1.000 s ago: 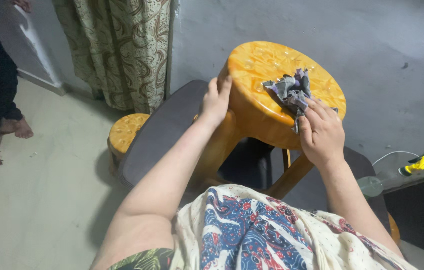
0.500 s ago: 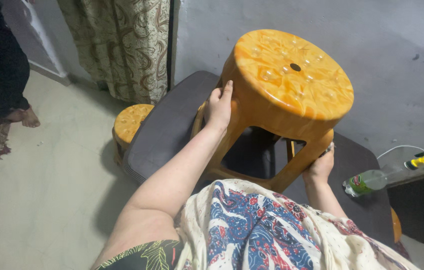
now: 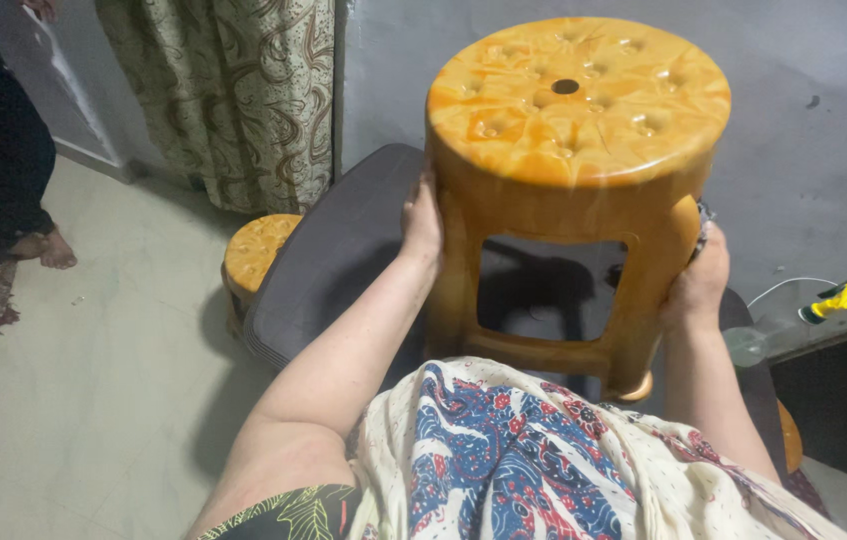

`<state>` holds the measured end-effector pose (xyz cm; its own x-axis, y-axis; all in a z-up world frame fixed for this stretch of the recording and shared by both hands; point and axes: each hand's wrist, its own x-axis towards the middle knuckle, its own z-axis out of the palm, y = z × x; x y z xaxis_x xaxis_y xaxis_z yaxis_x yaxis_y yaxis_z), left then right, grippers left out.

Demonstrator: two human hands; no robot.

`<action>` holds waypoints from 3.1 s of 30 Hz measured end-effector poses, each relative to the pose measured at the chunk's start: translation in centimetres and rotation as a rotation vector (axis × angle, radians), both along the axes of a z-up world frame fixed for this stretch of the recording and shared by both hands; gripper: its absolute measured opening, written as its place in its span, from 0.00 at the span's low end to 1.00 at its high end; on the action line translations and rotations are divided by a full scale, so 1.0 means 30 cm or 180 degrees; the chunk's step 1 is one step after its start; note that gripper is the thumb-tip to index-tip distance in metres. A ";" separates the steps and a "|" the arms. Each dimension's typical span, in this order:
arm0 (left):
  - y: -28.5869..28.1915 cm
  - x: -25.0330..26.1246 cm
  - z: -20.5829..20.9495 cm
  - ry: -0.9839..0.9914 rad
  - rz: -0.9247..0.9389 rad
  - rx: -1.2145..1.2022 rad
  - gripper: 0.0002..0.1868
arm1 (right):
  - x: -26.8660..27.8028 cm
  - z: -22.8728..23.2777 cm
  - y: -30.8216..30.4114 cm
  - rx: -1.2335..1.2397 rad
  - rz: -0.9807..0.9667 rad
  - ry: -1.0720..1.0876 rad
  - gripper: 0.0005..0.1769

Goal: The person sprays a yellow plastic stool with a cleaning solution from a bottle and wipes the top and all sides of the stool with a cloth.

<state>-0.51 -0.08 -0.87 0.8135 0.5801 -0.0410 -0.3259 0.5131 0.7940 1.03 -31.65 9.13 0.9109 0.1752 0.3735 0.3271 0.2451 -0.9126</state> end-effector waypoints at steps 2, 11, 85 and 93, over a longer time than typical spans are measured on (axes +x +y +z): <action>-0.010 -0.005 -0.021 -0.0327 -0.0201 -0.0374 0.34 | 0.004 0.040 -0.015 0.0078 0.0253 -0.0299 0.16; 0.026 -0.099 -0.119 0.0088 -0.0229 -0.0940 0.41 | 0.026 0.014 0.008 -0.1963 -0.1442 -0.2130 0.11; -0.025 0.194 0.024 0.2650 0.0076 0.4800 0.33 | 0.543 -0.286 -0.453 -0.3011 -0.2325 -0.3060 0.10; 0.000 0.232 0.025 0.2739 0.0120 0.4848 0.31 | 0.200 -0.347 0.085 -0.2847 -0.1823 -0.3263 0.09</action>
